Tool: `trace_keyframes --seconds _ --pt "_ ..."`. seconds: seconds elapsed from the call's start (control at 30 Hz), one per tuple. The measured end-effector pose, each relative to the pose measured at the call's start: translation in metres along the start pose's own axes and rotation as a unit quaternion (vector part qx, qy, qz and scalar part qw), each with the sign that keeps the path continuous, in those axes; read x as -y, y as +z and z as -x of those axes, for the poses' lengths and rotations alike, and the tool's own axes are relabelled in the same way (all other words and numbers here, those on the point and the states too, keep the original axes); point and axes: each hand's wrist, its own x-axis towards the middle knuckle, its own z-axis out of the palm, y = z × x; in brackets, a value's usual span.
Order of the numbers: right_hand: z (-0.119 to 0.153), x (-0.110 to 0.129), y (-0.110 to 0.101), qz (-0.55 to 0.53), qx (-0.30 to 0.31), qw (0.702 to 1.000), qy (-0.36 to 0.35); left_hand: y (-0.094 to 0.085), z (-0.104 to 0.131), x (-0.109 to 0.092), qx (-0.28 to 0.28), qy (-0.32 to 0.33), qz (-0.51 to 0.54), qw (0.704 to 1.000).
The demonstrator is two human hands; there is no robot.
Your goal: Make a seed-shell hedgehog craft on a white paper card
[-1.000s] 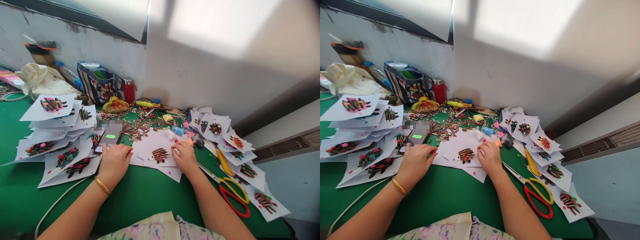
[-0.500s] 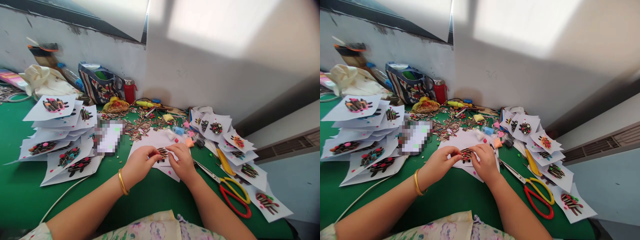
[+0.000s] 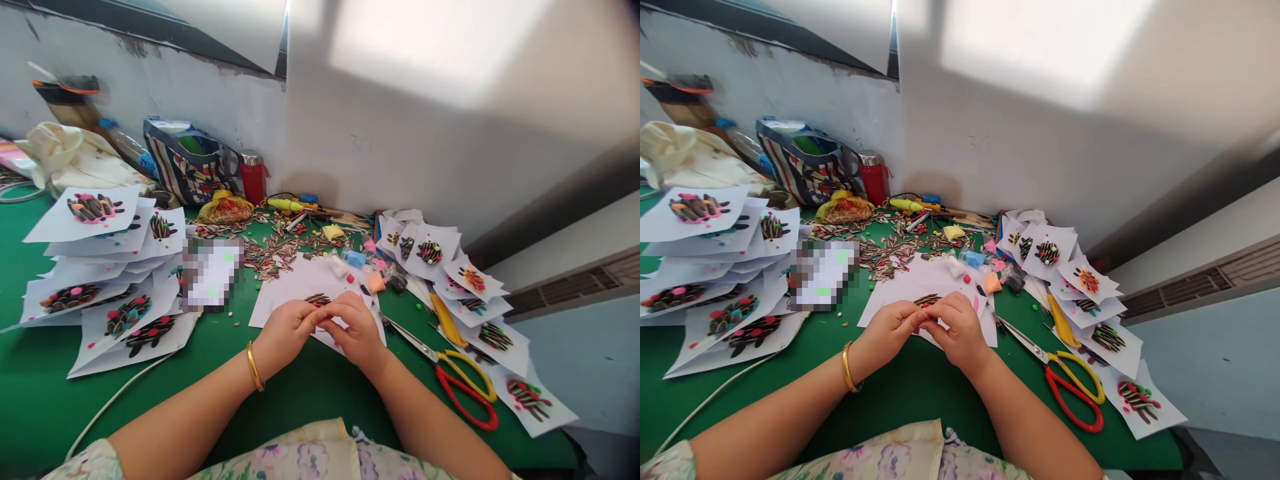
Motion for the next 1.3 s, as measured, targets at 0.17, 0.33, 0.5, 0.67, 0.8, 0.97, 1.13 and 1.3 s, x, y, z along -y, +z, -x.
trace_keyframes --seconds 0.17,0.33,0.5,0.67,0.8,0.97,1.13,1.3 --pt "-0.003 -0.009 -0.006 -0.015 -0.021 1.000 0.018 -0.003 -0.004 0.007 -0.017 -0.004 0.048 0.999" --pt "-0.007 -0.036 -0.012 0.018 -0.090 0.983 0.158 -0.017 -0.019 0.014 -0.049 -0.025 -0.103 0.993" --pt "-0.015 -0.054 -0.005 0.045 -0.014 0.989 0.139 -0.020 -0.046 0.017 -0.013 -0.008 -0.234 0.972" --pt "-0.021 -0.056 0.002 0.087 0.024 0.980 0.175 -0.014 -0.070 0.017 0.038 -0.042 -0.251 0.966" --pt "-0.024 -0.056 0.003 0.098 0.040 0.974 0.198 -0.011 -0.079 0.021 0.064 -0.056 -0.238 0.968" --pt "-0.027 -0.060 0.003 0.138 0.062 0.972 0.179 -0.011 -0.081 0.022 0.080 -0.065 -0.224 0.969" --pt "-0.028 -0.063 0.005 0.157 0.077 0.968 0.183 -0.010 -0.082 0.022 0.089 -0.072 -0.216 0.970" --pt "-0.029 -0.062 0.007 0.157 0.088 0.966 0.183 -0.010 -0.083 0.024 0.094 -0.076 -0.213 0.969"
